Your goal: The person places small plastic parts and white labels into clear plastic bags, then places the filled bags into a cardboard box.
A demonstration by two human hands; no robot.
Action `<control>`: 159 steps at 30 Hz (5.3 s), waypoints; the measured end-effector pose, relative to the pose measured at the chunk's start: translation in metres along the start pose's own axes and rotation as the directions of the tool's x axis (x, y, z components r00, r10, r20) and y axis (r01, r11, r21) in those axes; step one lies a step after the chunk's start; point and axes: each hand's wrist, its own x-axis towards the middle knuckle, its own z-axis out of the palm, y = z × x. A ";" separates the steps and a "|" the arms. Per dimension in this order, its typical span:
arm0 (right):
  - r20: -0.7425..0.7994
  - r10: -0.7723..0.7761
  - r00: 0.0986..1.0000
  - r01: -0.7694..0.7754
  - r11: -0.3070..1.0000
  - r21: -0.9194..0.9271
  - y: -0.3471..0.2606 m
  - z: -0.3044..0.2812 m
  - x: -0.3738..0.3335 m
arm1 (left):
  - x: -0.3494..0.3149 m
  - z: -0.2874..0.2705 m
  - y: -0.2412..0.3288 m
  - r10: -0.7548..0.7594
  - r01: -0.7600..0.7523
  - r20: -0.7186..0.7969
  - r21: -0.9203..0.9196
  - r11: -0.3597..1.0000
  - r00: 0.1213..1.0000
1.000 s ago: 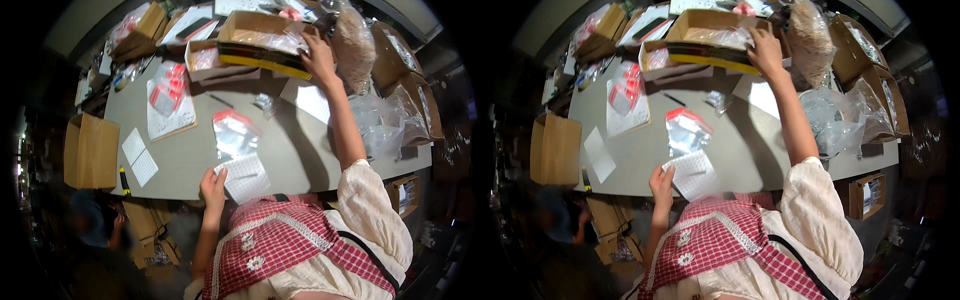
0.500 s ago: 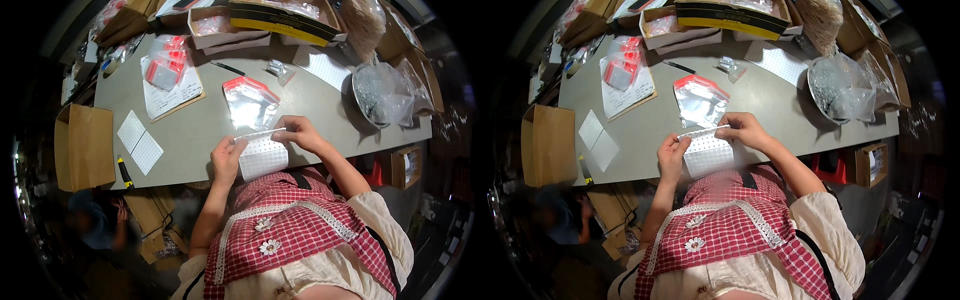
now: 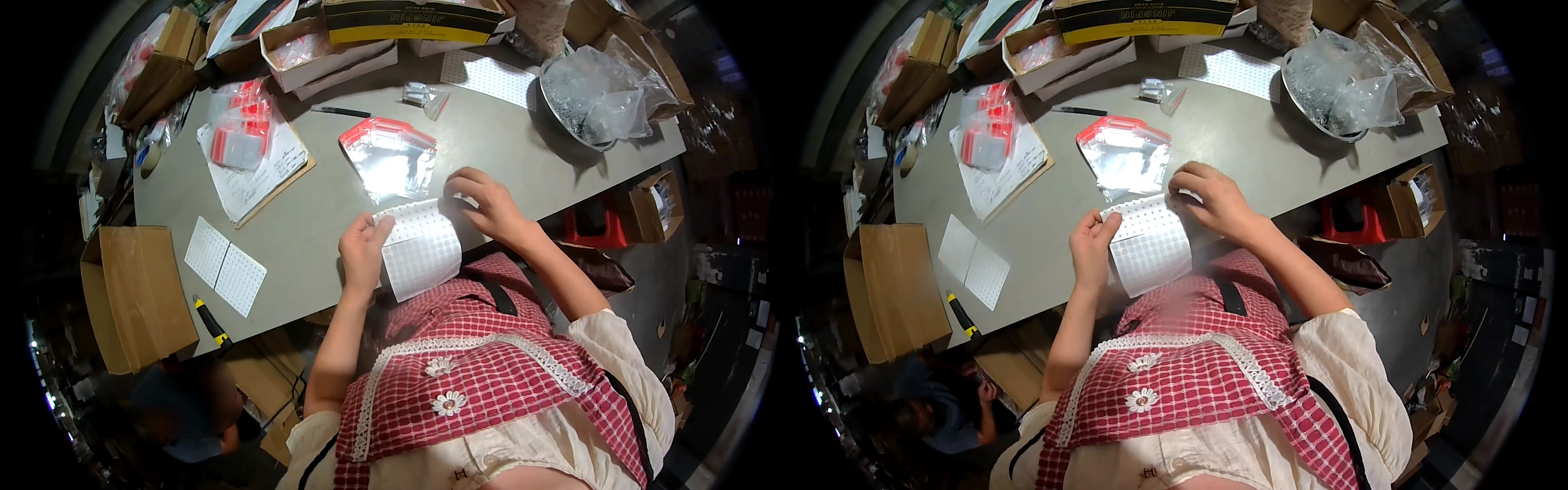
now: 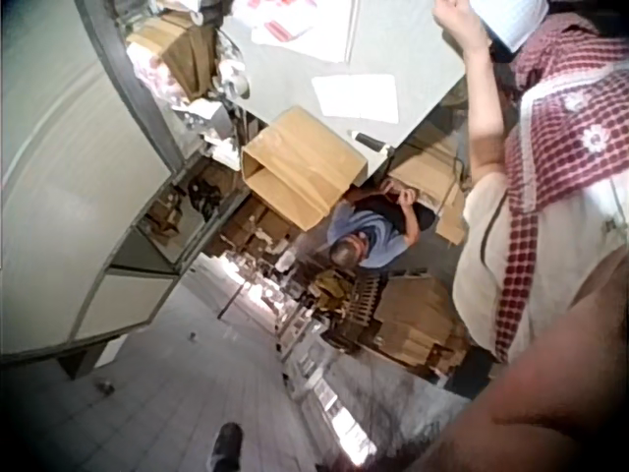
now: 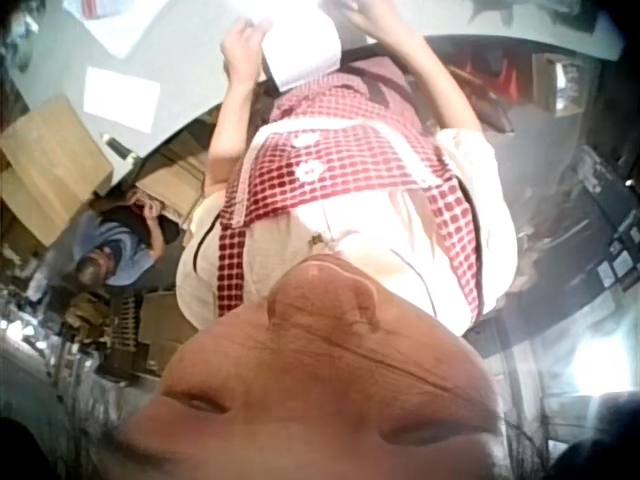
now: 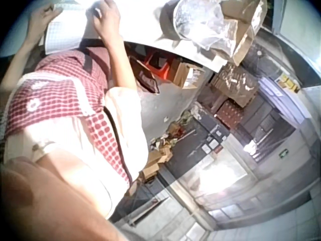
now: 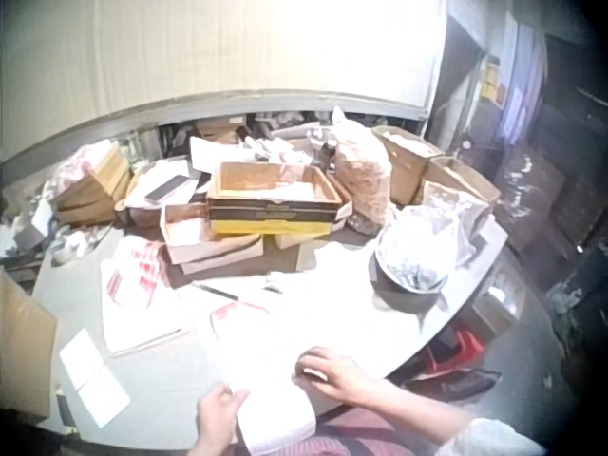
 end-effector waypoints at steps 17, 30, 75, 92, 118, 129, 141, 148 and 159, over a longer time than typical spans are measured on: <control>-0.010 0.553 0.833 -0.539 0.806 -0.244 0.107 -0.002 0.041 | 0.008 0.022 -0.021 -0.006 0.026 -0.077 0.270 0.963 0.997; 0.206 0.067 0.976 -0.035 0.988 -0.152 0.043 -0.015 0.011 | 0.035 0.089 -0.006 0.021 -0.042 0.046 0.513 0.857 0.999; 0.065 0.147 0.987 -0.104 0.890 -0.443 0.092 0.030 0.060 | 0.029 0.105 -0.027 0.443 -0.577 0.395 0.695 0.428 0.805; 0.249 -0.135 0.959 0.198 0.948 -0.249 0.073 0.043 0.064 | 0.019 0.113 -0.034 0.236 -0.446 0.383 0.694 0.565 0.893; -0.112 -0.069 0.991 0.040 0.969 -0.242 0.170 -0.028 0.050 | 0.027 0.117 -0.040 0.462 -0.625 0.426 0.591 0.509 0.778; -0.313 0.058 0.948 -0.102 0.987 -0.126 0.169 -0.045 0.064 | 0.033 0.122 -0.040 0.469 -0.655 0.459 0.576 0.489 0.754; -0.318 0.036 0.947 -0.061 0.996 -0.070 0.195 -0.024 0.112 | 0.036 0.124 -0.040 0.469 -0.650 0.453 0.589 0.481 0.758; 0.148 0.011 0.989 -0.034 0.988 0.151 0.146 -0.015 0.053 | 0.034 0.126 -0.037 0.469 -0.647 0.449 0.592 0.481 0.760; 0.182 0.112 0.977 -0.051 0.949 -0.310 0.113 -0.004 0.061 | 0.028 0.113 -0.031 0.514 -0.679 0.446 0.437 0.589 0.733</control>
